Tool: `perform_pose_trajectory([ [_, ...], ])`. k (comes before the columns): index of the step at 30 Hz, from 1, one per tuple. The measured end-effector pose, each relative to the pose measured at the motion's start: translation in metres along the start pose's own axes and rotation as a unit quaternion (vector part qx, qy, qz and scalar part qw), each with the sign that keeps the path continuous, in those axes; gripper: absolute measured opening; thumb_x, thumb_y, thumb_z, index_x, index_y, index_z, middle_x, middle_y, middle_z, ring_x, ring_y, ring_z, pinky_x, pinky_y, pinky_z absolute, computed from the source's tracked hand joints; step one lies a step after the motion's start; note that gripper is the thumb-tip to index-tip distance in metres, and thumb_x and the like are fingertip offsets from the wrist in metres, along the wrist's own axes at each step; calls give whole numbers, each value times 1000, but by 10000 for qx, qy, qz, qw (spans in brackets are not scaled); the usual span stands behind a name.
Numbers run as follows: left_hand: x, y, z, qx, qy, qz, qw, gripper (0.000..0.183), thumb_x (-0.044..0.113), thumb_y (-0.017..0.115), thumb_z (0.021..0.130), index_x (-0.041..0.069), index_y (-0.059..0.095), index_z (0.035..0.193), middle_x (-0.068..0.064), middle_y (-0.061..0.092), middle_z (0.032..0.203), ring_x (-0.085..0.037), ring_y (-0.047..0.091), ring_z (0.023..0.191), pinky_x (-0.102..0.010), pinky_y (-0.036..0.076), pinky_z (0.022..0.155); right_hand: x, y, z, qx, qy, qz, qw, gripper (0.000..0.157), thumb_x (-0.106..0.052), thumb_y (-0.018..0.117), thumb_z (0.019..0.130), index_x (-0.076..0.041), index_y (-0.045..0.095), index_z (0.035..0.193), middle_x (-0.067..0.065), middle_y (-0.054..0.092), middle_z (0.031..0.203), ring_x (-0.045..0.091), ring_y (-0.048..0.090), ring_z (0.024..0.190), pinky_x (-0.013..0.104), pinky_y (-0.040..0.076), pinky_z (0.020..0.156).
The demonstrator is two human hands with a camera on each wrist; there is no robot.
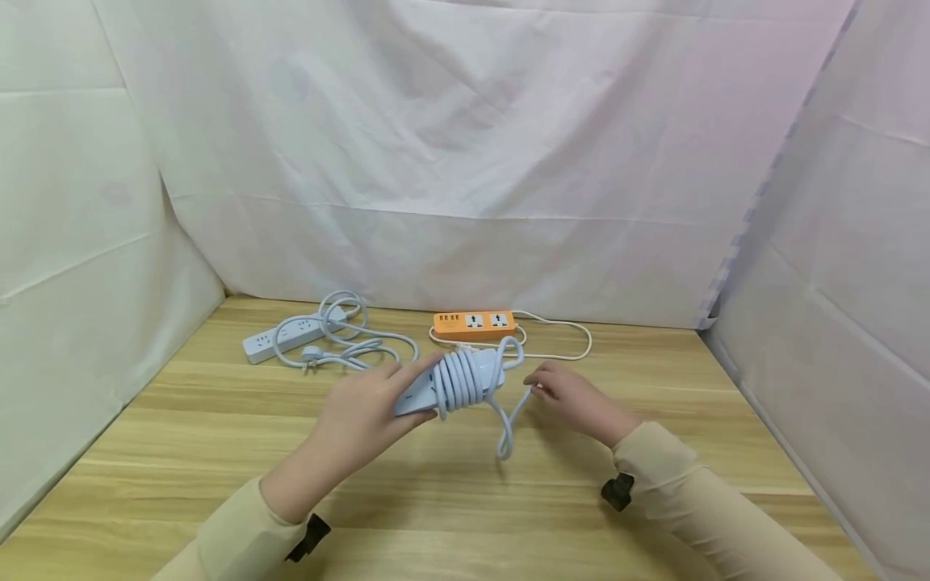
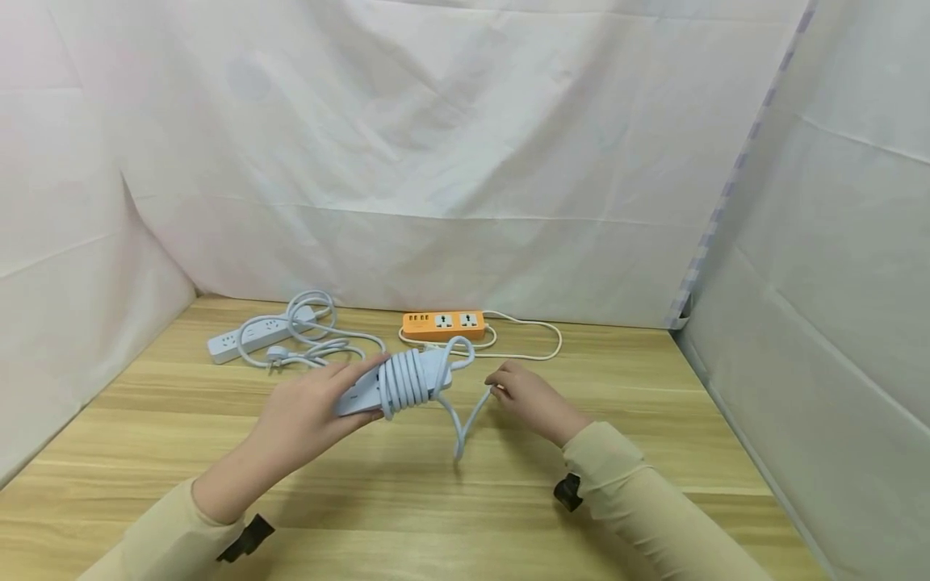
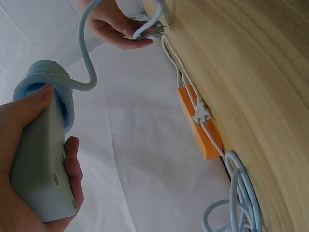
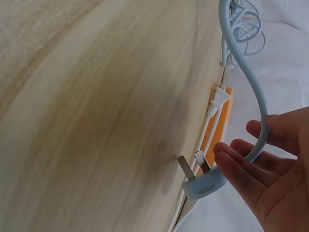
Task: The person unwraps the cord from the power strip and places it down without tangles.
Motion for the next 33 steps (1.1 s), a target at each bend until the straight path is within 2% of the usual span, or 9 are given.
perform_pose_trajectory([
  [7, 3, -1, 5, 11, -49, -71, 10000, 71, 43, 83, 74, 33, 54, 138, 4, 60, 82, -9, 49, 60, -26, 38, 46, -2, 3, 1, 14, -18, 53, 10000, 24, -1, 55, 95, 3, 66, 115, 17, 62, 114, 32, 60, 107, 47, 47, 93],
  [10, 3, -1, 7, 32, -55, -92, 9999, 71, 41, 83, 74, 32, 54, 139, 3, 60, 82, -10, 50, 61, -26, 39, 47, -5, 1, 0, 30, 51, 27, 10000, 27, -2, 54, 95, 3, 64, 120, 20, 59, 124, 35, 56, 116, 49, 44, 98],
  [14, 2, -1, 8, 41, -118, -120, 9998, 72, 41, 84, 74, 31, 54, 139, 1, 61, 83, -12, 52, 61, -28, 40, 47, -13, -7, -3, 158, 78, -50, 9998, 27, -3, 56, 95, 1, 64, 121, 18, 59, 127, 37, 53, 121, 51, 41, 100],
  [21, 1, -4, 10, 78, -168, -95, 9998, 71, 41, 84, 74, 30, 55, 138, 0, 62, 84, -14, 53, 62, -29, 41, 47, -38, -30, -15, 732, 82, 123, 9972, 20, -12, 63, 95, -6, 67, 114, 3, 62, 117, 21, 63, 101, 42, 51, 84],
  [24, 1, -5, 11, 119, -163, -99, 9997, 72, 40, 84, 74, 29, 55, 138, -2, 64, 87, -14, 55, 62, -29, 42, 48, -55, -39, -21, 1082, -215, 252, 9936, 17, -11, 64, 94, -8, 68, 110, 1, 63, 112, 15, 63, 95, 37, 53, 76],
  [28, 1, -7, 13, 208, -188, -125, 9995, 73, 39, 85, 73, 28, 55, 139, -3, 67, 94, -16, 59, 64, -31, 45, 49, -80, -44, -26, 1456, -970, 388, 9838, 15, -7, 66, 92, -6, 69, 107, 1, 64, 107, 13, 62, 90, 32, 53, 71],
  [30, 1, -9, 14, 241, -197, -125, 9994, 73, 38, 85, 73, 29, 55, 139, -4, 68, 96, -17, 61, 65, -32, 46, 50, -91, -43, -27, 1531, -1247, 439, 9793, 15, -7, 66, 91, -5, 69, 107, 1, 64, 107, 12, 61, 88, 30, 53, 71],
  [33, 3, -10, 14, 271, -212, -115, 9993, 74, 37, 85, 73, 29, 54, 140, -4, 69, 99, -19, 64, 69, -33, 49, 52, -107, -38, -29, 1520, -1369, 571, 9772, 18, -7, 66, 91, -4, 68, 109, 2, 64, 110, 13, 61, 87, 29, 53, 71],
])
Point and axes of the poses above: each hand's wrist, its own z-axis towards the middle knuckle, its own y-axis out of the palm, x = y × z, the point moved 1 cm from there along z, towards the middle knuckle
